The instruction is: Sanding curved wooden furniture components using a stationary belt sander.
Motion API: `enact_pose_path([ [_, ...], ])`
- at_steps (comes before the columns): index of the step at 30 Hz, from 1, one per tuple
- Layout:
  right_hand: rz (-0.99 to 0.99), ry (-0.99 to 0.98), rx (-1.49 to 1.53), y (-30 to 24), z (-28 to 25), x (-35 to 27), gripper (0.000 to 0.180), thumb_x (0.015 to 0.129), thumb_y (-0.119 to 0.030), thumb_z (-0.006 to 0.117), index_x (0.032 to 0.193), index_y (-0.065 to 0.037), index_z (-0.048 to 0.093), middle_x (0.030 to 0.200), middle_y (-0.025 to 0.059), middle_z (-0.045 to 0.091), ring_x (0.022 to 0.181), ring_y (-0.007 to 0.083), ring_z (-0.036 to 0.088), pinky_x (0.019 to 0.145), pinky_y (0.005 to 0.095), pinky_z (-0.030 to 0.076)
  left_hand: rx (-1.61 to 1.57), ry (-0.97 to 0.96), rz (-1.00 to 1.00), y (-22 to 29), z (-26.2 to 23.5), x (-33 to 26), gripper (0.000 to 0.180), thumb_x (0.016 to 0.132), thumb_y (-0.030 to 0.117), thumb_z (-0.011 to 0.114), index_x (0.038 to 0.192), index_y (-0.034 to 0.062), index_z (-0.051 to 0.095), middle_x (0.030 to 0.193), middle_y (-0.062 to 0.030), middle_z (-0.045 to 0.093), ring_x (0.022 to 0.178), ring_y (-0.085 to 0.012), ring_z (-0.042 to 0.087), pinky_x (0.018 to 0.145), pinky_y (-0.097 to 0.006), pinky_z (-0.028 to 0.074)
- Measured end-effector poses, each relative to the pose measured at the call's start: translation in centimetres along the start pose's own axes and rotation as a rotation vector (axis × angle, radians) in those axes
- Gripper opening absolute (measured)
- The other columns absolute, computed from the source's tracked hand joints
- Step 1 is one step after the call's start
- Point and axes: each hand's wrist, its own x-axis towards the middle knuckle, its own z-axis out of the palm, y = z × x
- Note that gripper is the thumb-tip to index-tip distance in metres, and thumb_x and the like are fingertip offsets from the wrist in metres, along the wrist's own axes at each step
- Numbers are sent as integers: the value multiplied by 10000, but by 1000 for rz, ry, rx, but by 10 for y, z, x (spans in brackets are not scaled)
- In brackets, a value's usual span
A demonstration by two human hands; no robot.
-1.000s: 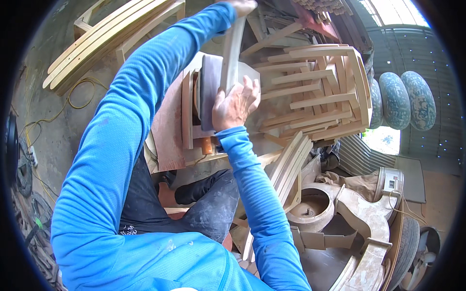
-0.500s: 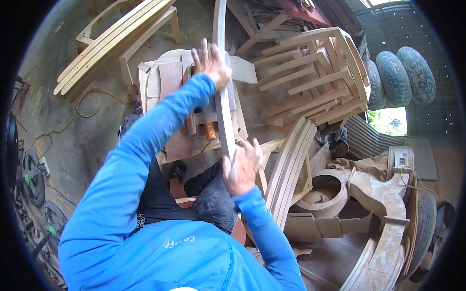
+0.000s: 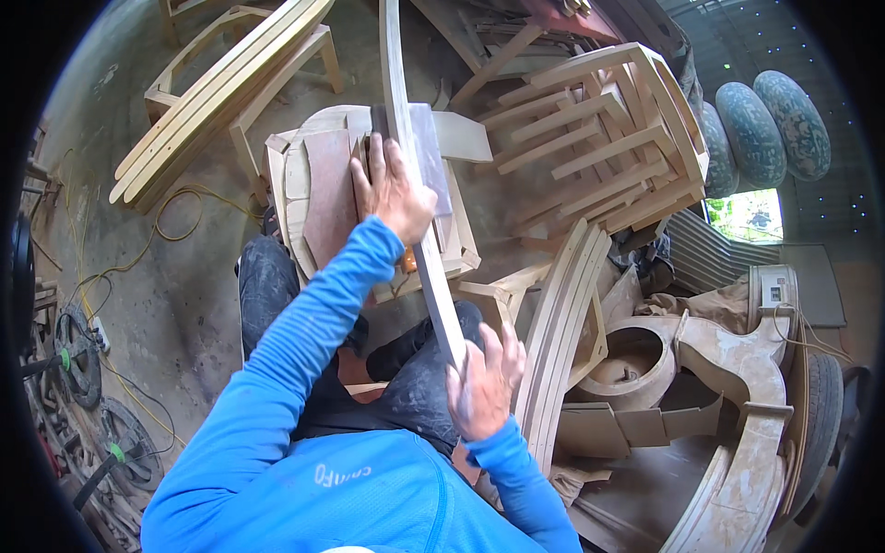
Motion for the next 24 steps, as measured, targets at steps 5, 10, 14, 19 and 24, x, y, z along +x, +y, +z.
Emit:
enact_pose_path([
  [5, -47, 44, -21, -6, 37, 80, 497, 796, -160, 747, 1249, -23, 595, 1480, 214, 452, 1484, 454, 289, 1210, 598, 180, 92, -58, 42, -15, -7, 88, 942, 911, 414, 545, 1586, -131, 177, 1705, -238, 176, 1616, -323, -26, 1281, -572, -51],
  [10, -60, 179, 1, -20, 68, 160, 570, 797, -157, 723, 1310, 18, 548, 1487, 218, 442, 1489, 426, 294, 1221, 553, 190, 41, -40, 61, -29, 7, 182, 968, 910, 431, 533, 1607, -106, 131, 1726, -217, 117, 1613, -268, -114, 1265, -551, -139],
  [14, -50, 231, 19, -21, 90, 215, 592, 804, -163, 717, 1321, 54, 528, 1475, 213, 454, 1485, 416, 298, 1220, 543, 195, 19, 268, 257, -40, 12, 228, 859, 909, 391, 564, 1583, -43, 256, 1635, -244, 318, 1574, -347, 116, 1266, -557, 83],
  [19, -52, 298, 1, -26, 107, 272, 616, 809, -165, 715, 1341, 68, 511, 1462, 213, 466, 1475, 406, 310, 1219, 543, 198, -194, -193, -98, -10, -23, 313, 972, 822, 394, 644, 1579, -71, 252, 1612, -330, 334, 1576, -425, 182, 1306, -490, 83],
  [24, -70, 398, 50, -43, 114, 316, 619, 847, -147, 676, 1394, 55, 466, 1437, 221, 466, 1450, 422, 339, 1218, 548, 224, -673, 94, -66, -9, -16, 376, 749, 812, 259, 689, 1444, -35, 415, 1356, -336, 603, 1294, -417, 606, 1116, -414, 476],
])
